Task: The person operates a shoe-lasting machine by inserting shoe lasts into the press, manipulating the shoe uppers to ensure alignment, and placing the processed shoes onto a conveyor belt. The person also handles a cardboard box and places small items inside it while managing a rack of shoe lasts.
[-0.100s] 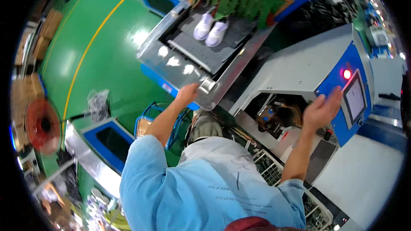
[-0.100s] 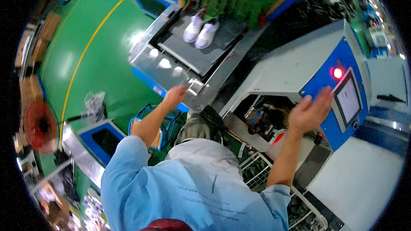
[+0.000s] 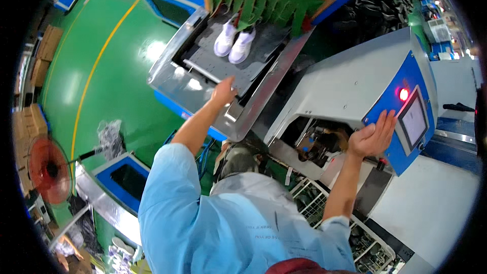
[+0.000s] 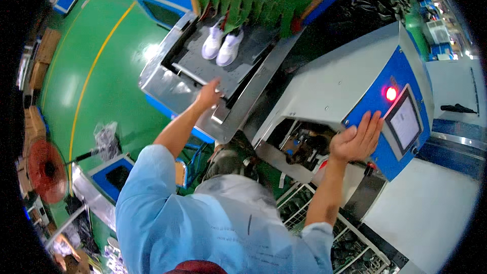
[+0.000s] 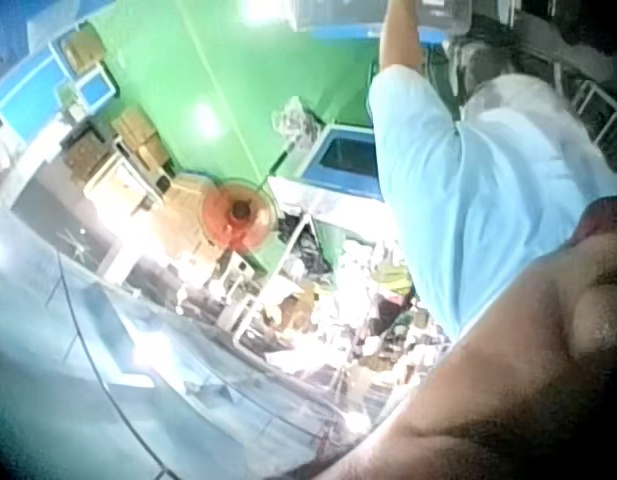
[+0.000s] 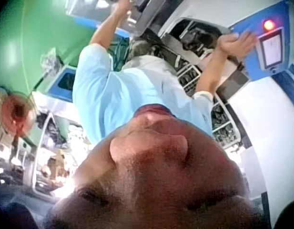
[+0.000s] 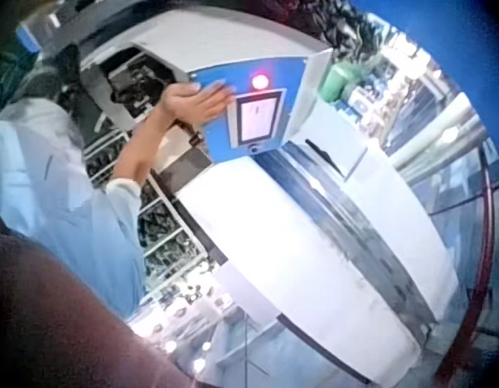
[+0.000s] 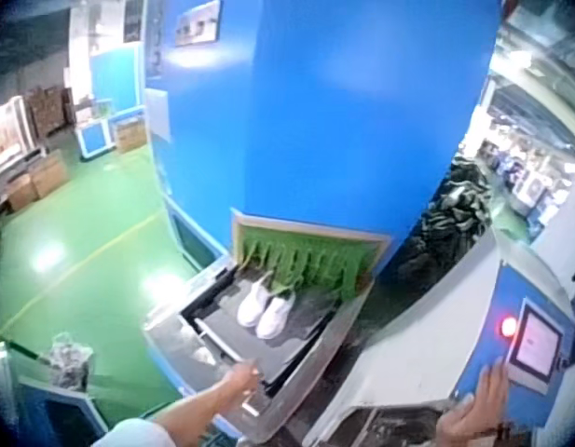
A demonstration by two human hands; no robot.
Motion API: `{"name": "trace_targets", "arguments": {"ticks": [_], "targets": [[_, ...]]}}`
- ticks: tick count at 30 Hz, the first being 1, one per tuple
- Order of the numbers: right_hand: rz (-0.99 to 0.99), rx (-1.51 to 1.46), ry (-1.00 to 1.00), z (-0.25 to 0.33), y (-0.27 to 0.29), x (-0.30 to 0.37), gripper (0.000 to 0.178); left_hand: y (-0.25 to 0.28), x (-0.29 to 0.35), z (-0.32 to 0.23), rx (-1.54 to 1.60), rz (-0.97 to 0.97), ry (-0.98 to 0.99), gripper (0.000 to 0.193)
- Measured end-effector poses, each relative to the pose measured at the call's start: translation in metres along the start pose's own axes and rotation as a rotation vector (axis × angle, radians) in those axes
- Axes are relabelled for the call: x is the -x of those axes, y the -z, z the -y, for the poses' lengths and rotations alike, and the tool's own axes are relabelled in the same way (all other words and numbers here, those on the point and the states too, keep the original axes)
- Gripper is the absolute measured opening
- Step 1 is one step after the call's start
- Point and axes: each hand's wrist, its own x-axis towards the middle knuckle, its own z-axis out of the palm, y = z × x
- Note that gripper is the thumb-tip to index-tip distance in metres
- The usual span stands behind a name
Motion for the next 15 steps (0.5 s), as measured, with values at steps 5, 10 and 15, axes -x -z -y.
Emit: {"name": "trace_targets", "arguments": {"ticks": [5,10,15], "targets": [[-0.031,-0.051,-0.032,0.018,-0.022,0.029,0.049,0.041,-0.183,0.016,0.117,-0.146,0.1,0.079],[0.04,0.01,-0.064,0.013,-0.02,0.04,0.05,0.009,-0.223,-0.02,-0.105,-0.345,0.327,0.079],[-0.014,0.055,0.031,0.012,-0.029,0.028,0.051,0.028,-0.176,0.001,0.343,-0.158,0.104,0.062]]}}
